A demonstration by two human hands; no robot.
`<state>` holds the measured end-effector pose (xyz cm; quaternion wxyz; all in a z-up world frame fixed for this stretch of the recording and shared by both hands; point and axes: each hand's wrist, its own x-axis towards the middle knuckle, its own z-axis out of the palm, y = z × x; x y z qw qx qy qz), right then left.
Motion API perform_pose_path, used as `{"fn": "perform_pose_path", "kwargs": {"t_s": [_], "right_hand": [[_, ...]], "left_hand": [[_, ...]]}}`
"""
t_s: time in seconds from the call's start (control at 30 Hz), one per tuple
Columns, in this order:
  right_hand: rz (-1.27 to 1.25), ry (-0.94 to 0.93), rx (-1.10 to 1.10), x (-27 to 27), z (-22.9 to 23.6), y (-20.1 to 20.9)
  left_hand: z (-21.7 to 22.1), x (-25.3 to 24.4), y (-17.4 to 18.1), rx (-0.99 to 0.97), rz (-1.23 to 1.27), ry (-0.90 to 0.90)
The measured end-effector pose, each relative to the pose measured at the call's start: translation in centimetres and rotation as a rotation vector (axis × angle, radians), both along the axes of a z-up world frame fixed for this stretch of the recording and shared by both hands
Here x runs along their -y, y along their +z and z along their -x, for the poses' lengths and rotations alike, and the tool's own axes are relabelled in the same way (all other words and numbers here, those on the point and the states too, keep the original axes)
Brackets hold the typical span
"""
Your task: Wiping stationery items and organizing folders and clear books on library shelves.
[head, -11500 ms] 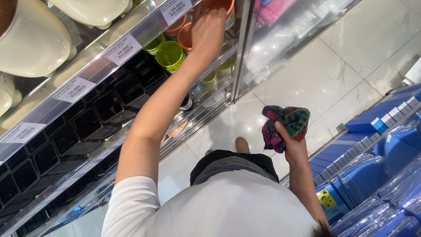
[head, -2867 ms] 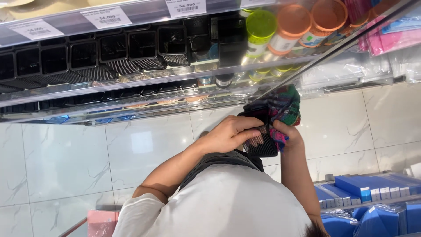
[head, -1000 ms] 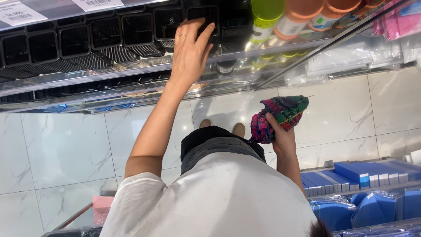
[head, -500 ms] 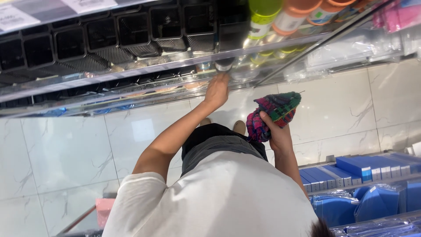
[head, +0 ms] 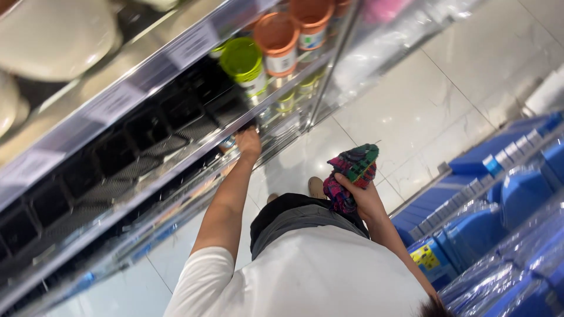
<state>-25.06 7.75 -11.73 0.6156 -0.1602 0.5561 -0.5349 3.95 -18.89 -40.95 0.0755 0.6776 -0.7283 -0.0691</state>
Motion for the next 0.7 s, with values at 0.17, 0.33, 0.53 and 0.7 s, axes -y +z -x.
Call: {"fn": "perform_pose_path", "kwargs": {"t_s": [0.17, 0.33, 0.53, 0.7], "right_hand": [[0.03, -0.112, -0.109, -1.5, 0.3, -1.1], [0.081, -0.145, -0.345, -2.1, -0.6, -0.8], [0.585, 0.048, -0.881, -0.9, -2.0, 2.3], [0.563, 0.078, -1.376, -0.6, 0.3, -0.2]], "left_hand": [[1.0, -2.2, 3.6, 0.024, -0.089, -0.059], [3.8, -7.8, 11.9, -0.256, -0.165, -0.161], [12.0, -15.8, 21.1, -0.689, -0.539, -0.361], [15.4, -18.6, 30.0, -0.899, -0.423, -0.53]]}}
